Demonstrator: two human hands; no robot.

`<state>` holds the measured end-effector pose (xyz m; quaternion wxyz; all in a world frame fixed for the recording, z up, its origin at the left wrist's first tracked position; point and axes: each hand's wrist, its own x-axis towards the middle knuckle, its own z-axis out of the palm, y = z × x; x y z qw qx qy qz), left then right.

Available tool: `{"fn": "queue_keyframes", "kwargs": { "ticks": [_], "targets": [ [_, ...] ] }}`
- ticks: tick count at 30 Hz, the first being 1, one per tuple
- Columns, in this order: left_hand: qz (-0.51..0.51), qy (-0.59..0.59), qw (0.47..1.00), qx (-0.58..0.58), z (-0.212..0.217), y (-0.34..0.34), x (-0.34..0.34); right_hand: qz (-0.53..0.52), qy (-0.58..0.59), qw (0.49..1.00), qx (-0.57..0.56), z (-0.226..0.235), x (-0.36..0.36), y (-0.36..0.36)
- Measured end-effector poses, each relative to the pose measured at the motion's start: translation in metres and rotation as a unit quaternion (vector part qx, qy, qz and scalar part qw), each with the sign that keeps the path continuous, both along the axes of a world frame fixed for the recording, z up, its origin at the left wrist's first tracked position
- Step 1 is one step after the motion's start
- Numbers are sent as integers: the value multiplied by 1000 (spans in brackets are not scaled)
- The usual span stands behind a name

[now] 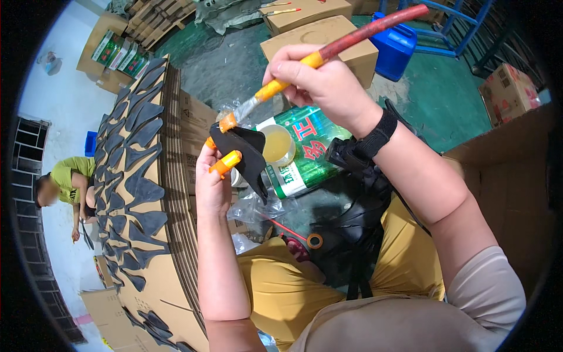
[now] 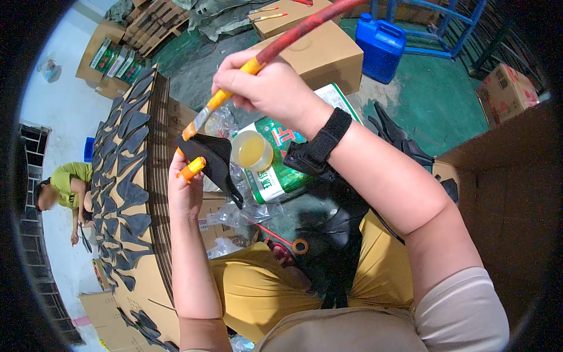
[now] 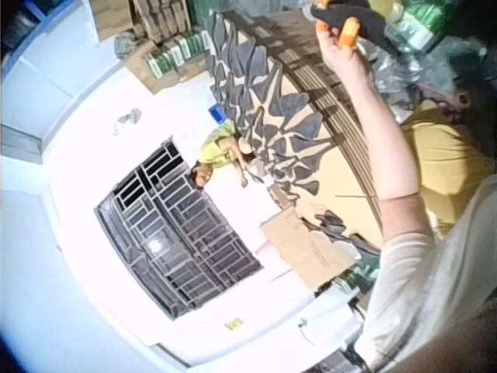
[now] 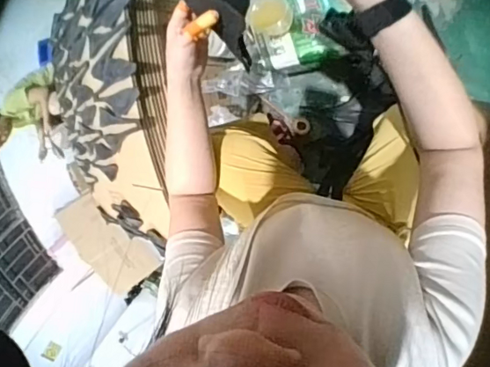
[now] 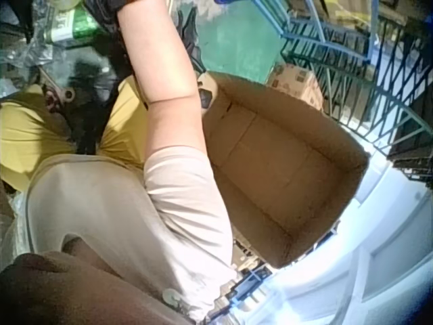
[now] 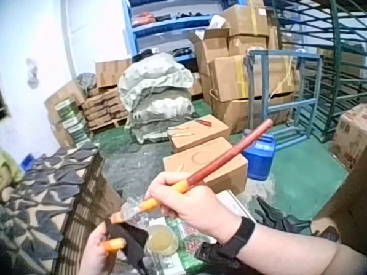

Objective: Applying liquid adhesive to black plastic/composite parts using a paintbrush.

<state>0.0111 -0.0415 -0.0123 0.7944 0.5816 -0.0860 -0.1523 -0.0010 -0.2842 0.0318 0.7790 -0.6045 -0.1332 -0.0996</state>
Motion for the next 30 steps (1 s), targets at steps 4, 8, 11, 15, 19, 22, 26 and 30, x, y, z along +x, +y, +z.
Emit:
{"fn": "queue_keyframes", "kwargs": {
  "ticks": [4,8,11,15,19,22,26,30],
  "targets": [
    [7,-32,999,-2,-1,1,-1,23,-12,997,-77,-1,-3,-9],
    [-26,-16,999,-36,0,4,1,12,-10,997,-71,6,-4,-12],
    [-41,-8,998,-37,0,3,-1,2,-23,999,-23,6,-3,-5],
    [-61,-11,997,-45,-1,7,1,18,-23,998,-63,3,-4,-11],
    [-68,-12,995,-73,0,11,3,-14,-38,991,-127,7,-5,-19],
    [-70,-9,995,-74,-3,14,4,-5,-33,998,-45,11,-9,-13],
    [-66,5,993,-95,-3,15,2,-2,-45,997,-66,7,-7,-9],
    [-78,10,985,-154,1,16,2,-12,-45,996,-78,5,-8,-12]
  ]
}}
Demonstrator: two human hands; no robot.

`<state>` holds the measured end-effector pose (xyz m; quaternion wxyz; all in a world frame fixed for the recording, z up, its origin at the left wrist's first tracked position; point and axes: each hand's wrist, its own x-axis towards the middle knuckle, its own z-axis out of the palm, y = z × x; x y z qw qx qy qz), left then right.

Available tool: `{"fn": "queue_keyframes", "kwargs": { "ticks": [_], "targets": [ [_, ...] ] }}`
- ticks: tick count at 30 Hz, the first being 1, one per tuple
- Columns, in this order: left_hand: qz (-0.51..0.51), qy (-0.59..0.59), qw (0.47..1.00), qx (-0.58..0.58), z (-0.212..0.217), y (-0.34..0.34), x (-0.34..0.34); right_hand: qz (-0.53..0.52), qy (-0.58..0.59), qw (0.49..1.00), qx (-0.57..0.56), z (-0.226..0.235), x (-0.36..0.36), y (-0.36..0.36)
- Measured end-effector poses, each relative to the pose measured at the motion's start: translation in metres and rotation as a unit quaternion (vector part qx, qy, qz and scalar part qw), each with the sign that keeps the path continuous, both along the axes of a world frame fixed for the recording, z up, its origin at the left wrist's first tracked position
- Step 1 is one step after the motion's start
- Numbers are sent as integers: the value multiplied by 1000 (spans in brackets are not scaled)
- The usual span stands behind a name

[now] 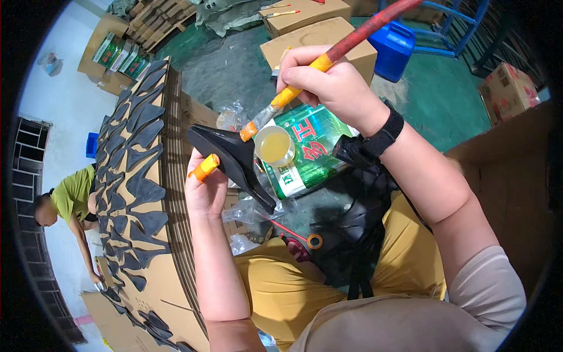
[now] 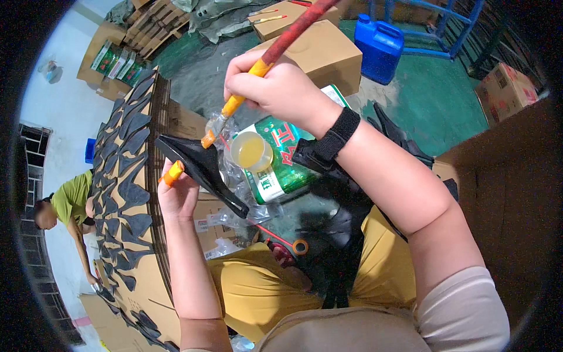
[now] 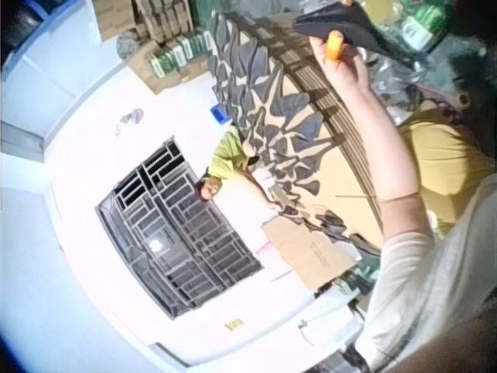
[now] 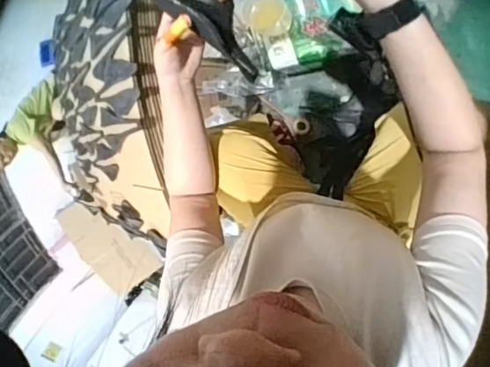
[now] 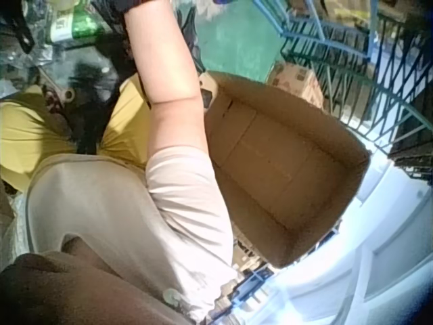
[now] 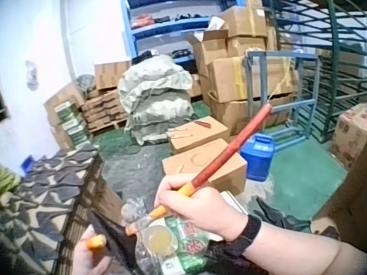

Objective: Applying liquid adhesive to black plastic/composite parts using a paintbrush.

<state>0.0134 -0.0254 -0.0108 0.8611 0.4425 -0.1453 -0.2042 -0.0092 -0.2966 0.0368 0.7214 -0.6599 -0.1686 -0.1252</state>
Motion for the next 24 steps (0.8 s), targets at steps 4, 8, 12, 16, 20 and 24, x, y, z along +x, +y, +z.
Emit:
{"fn": "queue_keyframes", "kwargs": {
  "ticks": [4,8,12,16,20,24],
  "targets": [
    [14,63,995,-81,-5,4,4,-11,6,1000,14,2,-5,5],
    [73,129,980,-134,-4,1,5,-17,15,1000,13,4,-9,12],
    [49,133,972,-189,-1,-1,6,-12,-15,999,-27,1,-13,18],
    [24,149,959,-241,-1,2,8,8,14,1000,-3,3,-16,15],
    [38,162,949,-267,-4,2,11,-10,-2,997,80,2,-14,21],
    [11,136,957,-258,0,-5,8,-18,-10,998,64,-2,-17,28]
  ]
}}
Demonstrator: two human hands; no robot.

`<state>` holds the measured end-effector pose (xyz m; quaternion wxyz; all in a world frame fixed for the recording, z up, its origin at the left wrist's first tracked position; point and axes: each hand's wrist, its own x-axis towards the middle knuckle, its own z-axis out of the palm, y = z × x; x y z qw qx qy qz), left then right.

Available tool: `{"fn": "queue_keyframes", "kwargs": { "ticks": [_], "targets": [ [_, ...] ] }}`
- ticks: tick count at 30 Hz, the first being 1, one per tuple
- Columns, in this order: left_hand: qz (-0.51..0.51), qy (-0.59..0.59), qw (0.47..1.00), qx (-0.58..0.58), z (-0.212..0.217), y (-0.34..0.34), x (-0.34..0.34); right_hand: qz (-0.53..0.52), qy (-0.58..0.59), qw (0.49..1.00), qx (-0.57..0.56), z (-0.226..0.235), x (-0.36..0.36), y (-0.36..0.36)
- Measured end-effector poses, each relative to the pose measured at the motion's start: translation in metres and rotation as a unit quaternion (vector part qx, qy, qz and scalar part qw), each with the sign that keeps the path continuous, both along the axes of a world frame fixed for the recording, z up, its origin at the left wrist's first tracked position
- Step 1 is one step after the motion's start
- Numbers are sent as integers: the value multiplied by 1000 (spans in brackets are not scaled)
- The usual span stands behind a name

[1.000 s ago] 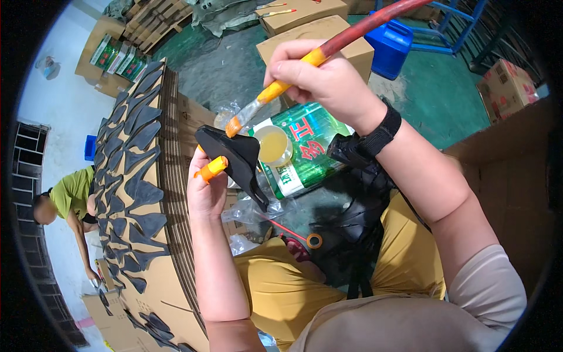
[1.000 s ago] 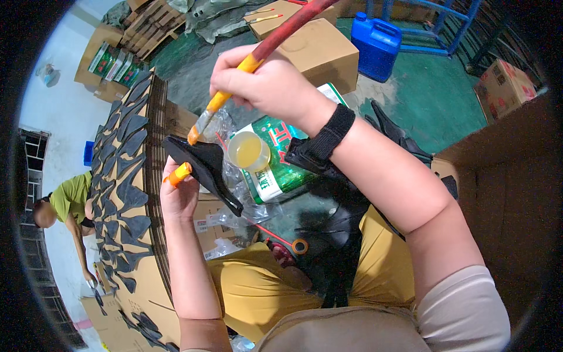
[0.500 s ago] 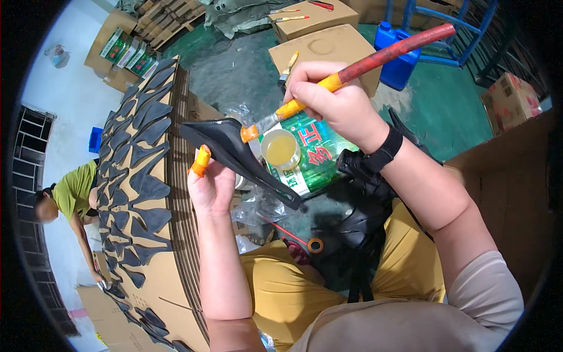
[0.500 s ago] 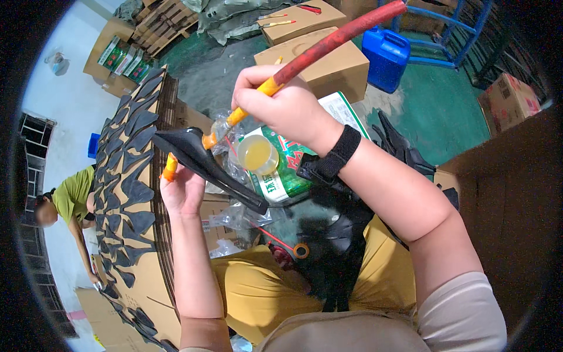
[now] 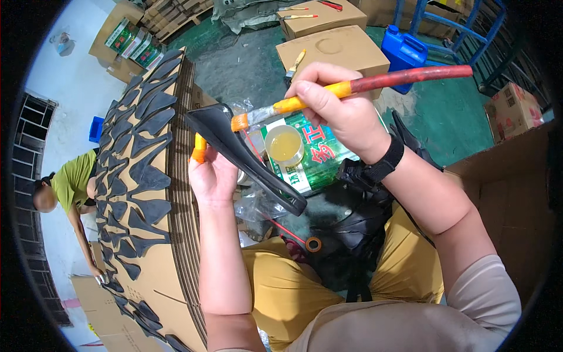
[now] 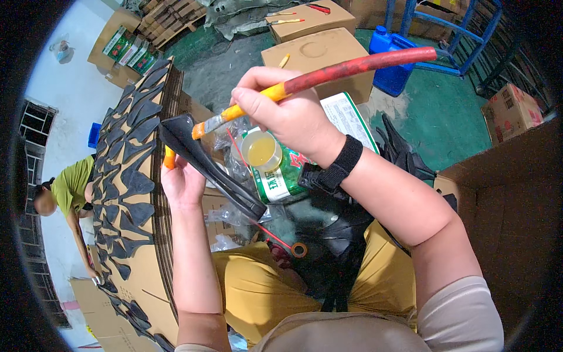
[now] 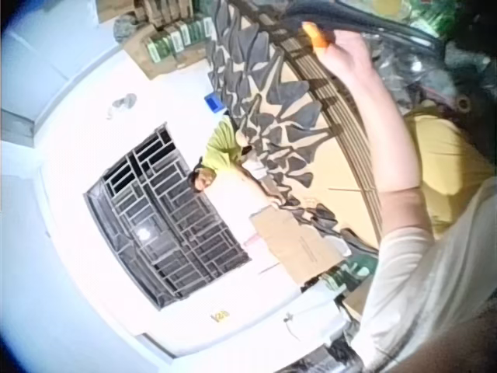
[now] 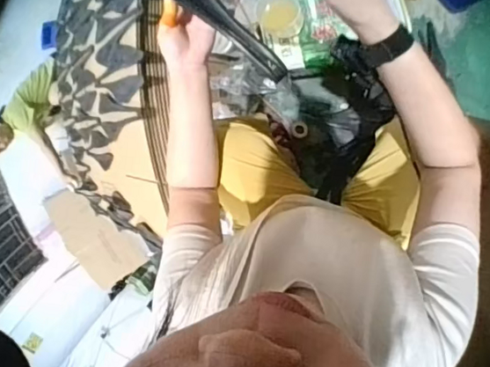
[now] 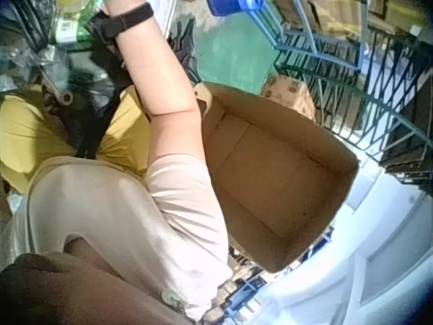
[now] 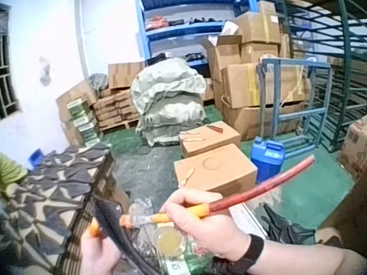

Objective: Applying liquid adhesive to black plastic/composite parts using a paintbrush.

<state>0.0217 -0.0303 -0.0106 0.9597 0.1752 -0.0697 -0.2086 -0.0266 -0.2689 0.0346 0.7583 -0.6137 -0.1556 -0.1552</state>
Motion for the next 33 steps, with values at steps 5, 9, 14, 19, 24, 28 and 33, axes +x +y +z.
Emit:
{"fn": "queue_keyframes", "kwargs": {
  "ticks": [5,9,14,19,24,28,33],
  "targets": [
    [71,64,995,32,5,5,3,29,-15,998,-58,-1,-4,4],
    [110,105,988,27,4,8,11,54,-4,996,-71,0,-7,-2],
    [126,106,986,9,0,20,15,95,64,993,-33,1,-11,-2],
    [91,65,993,-29,-3,39,23,110,86,990,6,-1,-13,-3],
    [141,35,986,-79,6,42,19,143,85,983,72,-9,-12,-2],
    [188,33,977,-96,5,48,23,162,107,971,138,-14,-11,-3],
    [238,55,964,-108,-1,55,26,140,96,975,145,-16,-11,-1]
  ]
}}
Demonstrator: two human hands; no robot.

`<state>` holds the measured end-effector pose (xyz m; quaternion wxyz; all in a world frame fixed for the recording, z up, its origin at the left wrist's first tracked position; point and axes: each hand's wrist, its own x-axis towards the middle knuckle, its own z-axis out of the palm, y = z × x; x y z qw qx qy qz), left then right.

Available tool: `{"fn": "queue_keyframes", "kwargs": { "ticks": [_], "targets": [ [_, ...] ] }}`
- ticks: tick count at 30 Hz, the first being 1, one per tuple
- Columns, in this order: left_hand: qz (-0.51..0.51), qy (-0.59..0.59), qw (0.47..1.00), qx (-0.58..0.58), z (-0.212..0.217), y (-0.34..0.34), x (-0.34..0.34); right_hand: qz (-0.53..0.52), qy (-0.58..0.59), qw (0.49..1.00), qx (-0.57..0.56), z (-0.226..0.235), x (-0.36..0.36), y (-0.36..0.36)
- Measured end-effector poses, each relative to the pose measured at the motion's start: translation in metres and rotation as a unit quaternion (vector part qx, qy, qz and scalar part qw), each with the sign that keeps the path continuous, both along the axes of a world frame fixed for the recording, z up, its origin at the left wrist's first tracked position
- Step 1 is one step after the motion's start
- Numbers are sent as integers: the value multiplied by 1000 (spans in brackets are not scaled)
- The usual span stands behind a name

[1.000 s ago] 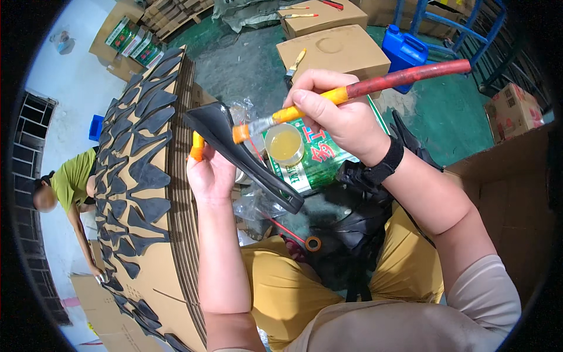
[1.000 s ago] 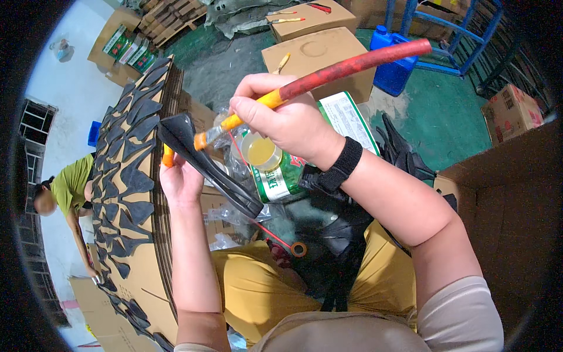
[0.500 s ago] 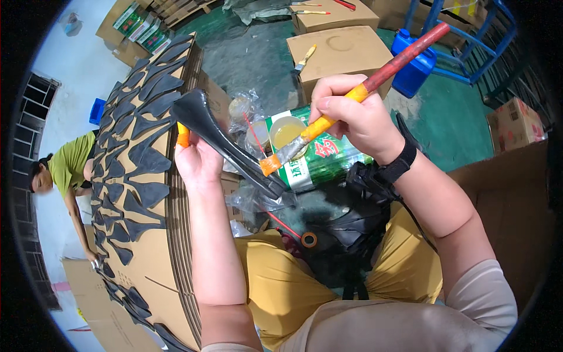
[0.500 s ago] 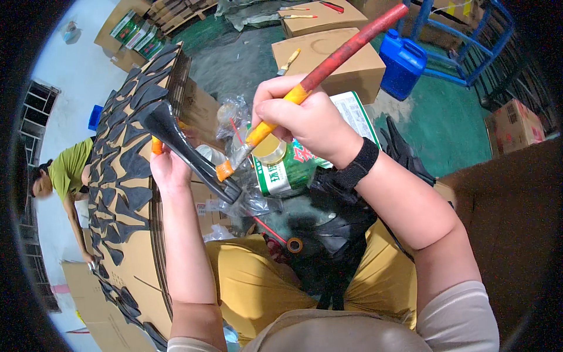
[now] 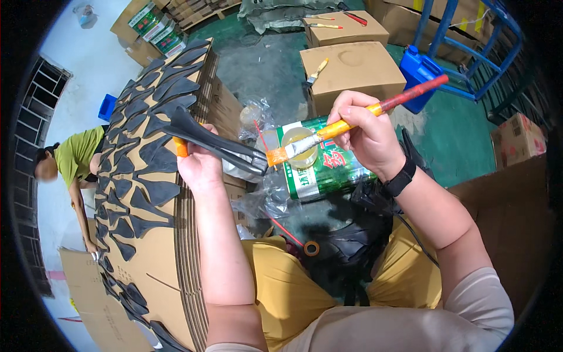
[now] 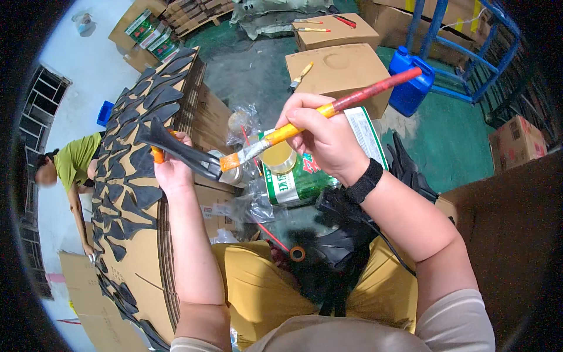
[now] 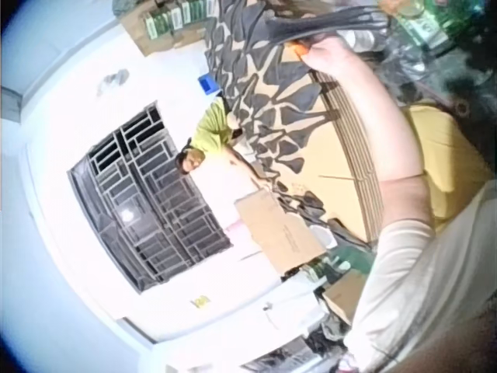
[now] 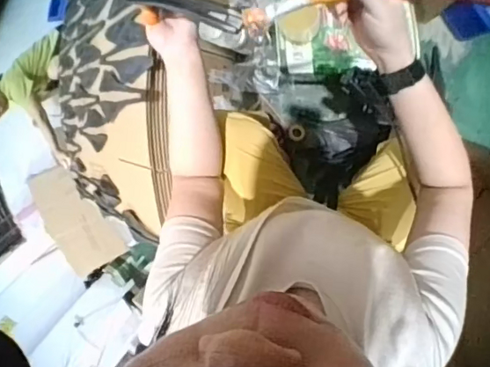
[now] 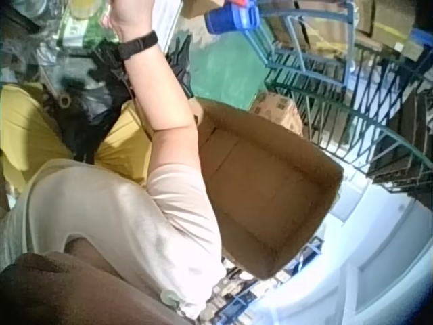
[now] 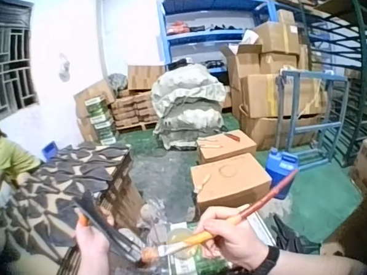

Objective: Applying liquid adhesive to black plastic/composite parts using a paintbrush.

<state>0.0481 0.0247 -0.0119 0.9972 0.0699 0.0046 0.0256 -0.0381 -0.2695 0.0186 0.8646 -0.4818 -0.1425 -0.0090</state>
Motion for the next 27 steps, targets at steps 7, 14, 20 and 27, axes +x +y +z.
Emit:
{"fn": "queue_keyframes", "kwargs": {
  "ticks": [7,14,20,27],
  "targets": [
    [32,43,999,6,-6,10,1,-38,-39,997,-57,8,-2,-15],
    [59,118,990,40,2,-2,1,-11,-130,982,-136,18,-5,-21],
    [-12,58,998,-3,-13,13,5,-14,-140,977,-159,21,-7,-14],
    [-4,77,997,29,-16,17,8,-56,-89,988,-114,15,0,-13]
  ]
}}
